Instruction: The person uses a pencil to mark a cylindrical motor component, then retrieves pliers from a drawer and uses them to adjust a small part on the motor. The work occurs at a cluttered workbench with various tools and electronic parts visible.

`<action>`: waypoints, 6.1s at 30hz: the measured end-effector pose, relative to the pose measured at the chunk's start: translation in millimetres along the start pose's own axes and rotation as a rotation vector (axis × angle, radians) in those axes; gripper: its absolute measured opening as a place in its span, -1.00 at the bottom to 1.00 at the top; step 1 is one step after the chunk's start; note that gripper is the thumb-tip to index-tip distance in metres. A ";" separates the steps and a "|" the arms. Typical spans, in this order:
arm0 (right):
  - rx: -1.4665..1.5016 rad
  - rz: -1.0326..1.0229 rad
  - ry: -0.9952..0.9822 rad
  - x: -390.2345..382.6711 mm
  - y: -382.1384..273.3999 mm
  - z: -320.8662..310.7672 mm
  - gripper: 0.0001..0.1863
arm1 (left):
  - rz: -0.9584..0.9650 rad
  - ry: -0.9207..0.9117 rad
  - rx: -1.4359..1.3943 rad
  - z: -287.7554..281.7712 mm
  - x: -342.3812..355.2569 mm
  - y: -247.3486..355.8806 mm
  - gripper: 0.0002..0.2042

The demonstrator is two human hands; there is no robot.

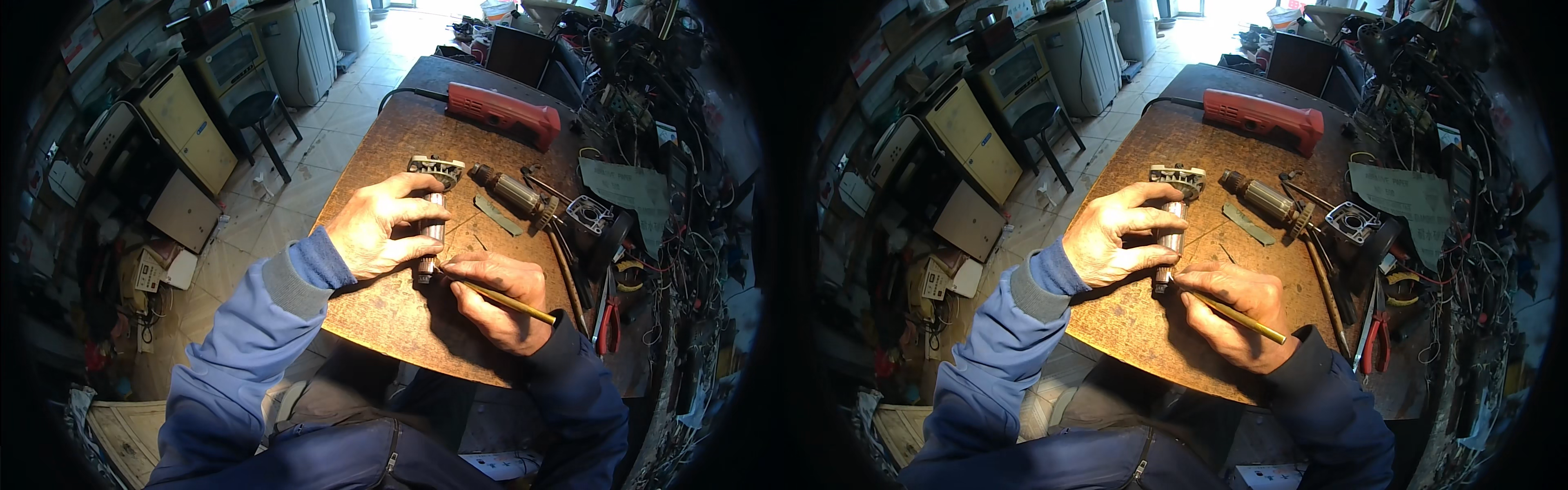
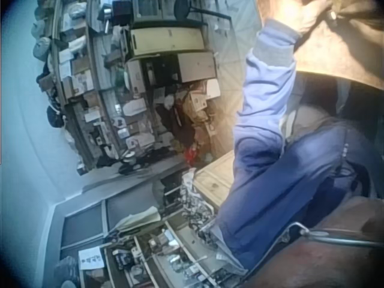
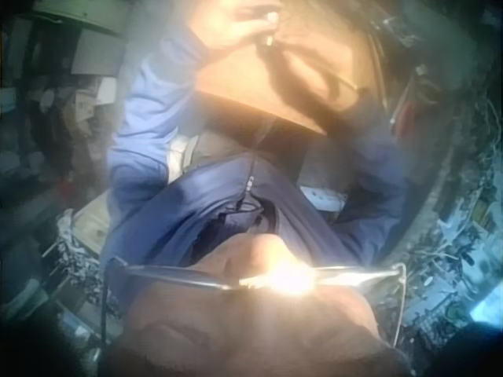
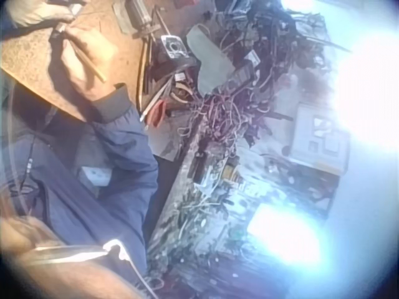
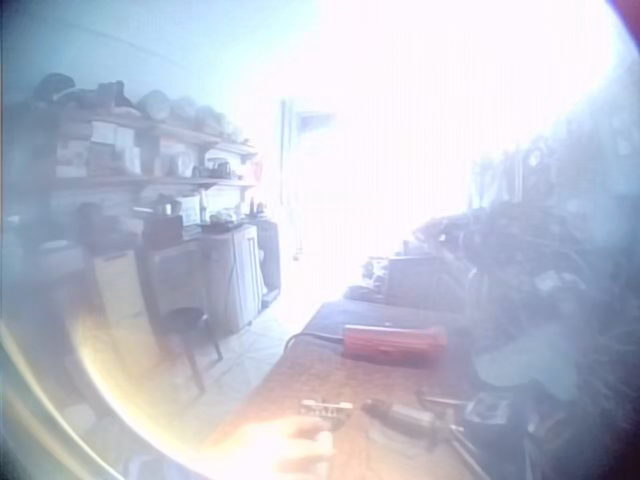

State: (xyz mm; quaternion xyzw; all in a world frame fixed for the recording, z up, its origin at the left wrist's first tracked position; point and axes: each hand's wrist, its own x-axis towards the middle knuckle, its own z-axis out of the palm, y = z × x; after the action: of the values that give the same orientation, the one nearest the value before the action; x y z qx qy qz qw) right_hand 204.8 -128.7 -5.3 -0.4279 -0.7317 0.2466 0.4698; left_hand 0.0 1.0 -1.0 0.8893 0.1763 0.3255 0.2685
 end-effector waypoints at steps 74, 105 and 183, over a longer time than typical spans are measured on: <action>0.613 0.378 1.611 -356.7 133.0 -45.1 -0.58 | -0.099 0.030 -0.114 22.0 0.7 9.9 -0.80; 0.263 0.733 1.640 -440.0 -33.8 1.6 -0.88 | -0.011 0.029 -0.095 24.0 -3.0 -26.1 -0.78; -0.016 0.959 1.102 -371.0 -42.3 -116.6 -0.55 | 0.027 0.057 0.165 21.1 0.7 6.8 -0.71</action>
State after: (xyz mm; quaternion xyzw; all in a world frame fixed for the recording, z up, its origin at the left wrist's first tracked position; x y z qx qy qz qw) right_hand 364.3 -473.5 -98.8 -0.7666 -0.1230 0.1687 0.6072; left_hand 15.7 -11.7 -10.2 0.9010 0.1980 0.3389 0.1849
